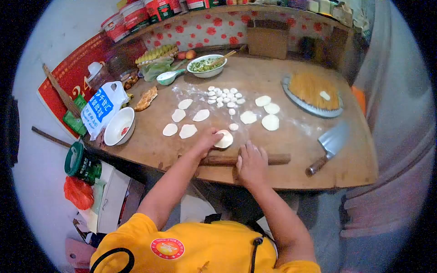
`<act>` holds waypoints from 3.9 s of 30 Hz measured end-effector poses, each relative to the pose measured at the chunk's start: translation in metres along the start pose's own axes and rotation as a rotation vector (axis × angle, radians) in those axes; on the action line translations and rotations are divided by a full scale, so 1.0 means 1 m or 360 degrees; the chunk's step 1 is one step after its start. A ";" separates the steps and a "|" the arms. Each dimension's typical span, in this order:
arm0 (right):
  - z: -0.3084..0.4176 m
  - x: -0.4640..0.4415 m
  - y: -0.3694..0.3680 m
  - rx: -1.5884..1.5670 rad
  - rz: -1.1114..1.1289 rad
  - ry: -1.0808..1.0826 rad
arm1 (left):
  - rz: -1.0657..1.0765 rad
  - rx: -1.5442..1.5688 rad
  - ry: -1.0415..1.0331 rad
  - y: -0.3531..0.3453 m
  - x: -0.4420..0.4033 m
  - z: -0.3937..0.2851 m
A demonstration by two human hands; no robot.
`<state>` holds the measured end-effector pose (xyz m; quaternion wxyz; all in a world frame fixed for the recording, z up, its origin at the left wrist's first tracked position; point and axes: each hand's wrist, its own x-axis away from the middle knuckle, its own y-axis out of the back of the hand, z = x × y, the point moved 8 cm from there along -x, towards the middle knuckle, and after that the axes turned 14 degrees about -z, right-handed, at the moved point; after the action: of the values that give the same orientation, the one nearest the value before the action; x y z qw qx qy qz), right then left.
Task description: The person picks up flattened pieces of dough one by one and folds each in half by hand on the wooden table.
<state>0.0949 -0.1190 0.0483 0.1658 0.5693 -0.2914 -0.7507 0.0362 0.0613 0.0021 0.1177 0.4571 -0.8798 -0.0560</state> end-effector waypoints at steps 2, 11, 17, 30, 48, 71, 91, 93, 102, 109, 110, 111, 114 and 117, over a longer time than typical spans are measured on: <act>0.001 0.002 0.006 -0.0061 0.0112 -0.0083 | -0.0141 0.0464 0.0236 0.019 -0.020 0.037; 0.001 0.001 0.003 -0.0070 0.0172 -0.0103 | -0.0609 0.1010 0.0120 0.172 -0.075 0.025; 0.002 0.001 0.005 -0.0038 0.0145 -0.0074 | -0.1242 0.0627 -0.0105 0.285 -0.099 0.047; 0.002 -0.002 0.011 -0.0196 0.0081 -0.0078 | -0.0324 -0.0939 -0.1349 -0.018 -0.010 -0.054; -0.026 0.009 0.030 -0.0495 0.0196 -0.0114 | -0.0301 -0.1366 -0.1219 -0.001 0.107 -0.048; -0.053 -0.032 -0.027 0.0148 0.0230 -0.0231 | 0.0249 -0.0944 -0.1009 -0.033 0.020 -0.025; -0.029 -0.016 -0.009 0.0143 0.0284 -0.0398 | 0.0111 -0.0425 -0.0289 -0.044 0.039 -0.005; -0.035 -0.023 -0.012 0.0201 0.0244 -0.0427 | 0.0382 0.0185 0.0024 -0.056 0.050 -0.008; -0.026 -0.019 -0.014 0.0262 0.0258 -0.0231 | 0.0419 -0.0948 -0.0635 -0.060 0.010 0.000; -0.009 0.003 0.011 0.0214 0.0013 0.0010 | 0.0161 -0.0086 -0.0185 -0.022 0.013 0.010; -0.006 0.007 0.015 0.0233 -0.0040 0.0023 | 0.0277 -0.0344 -0.0372 -0.030 0.017 0.002; -0.007 0.001 0.009 0.0228 -0.0019 0.0041 | 0.0389 -0.0603 -0.0561 -0.039 0.022 -0.002; -0.035 -0.026 -0.036 0.0223 0.0328 -0.0230 | 0.0386 -0.0947 -0.0755 -0.046 0.030 -0.027; -0.015 -0.009 -0.011 0.0222 0.0157 -0.0025 | 0.0415 -0.1010 -0.0830 -0.043 0.039 -0.032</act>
<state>0.1123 -0.1087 0.0451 0.1601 0.5585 -0.3719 -0.7240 0.0566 0.0051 0.0303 0.0322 0.2539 -0.8696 -0.4223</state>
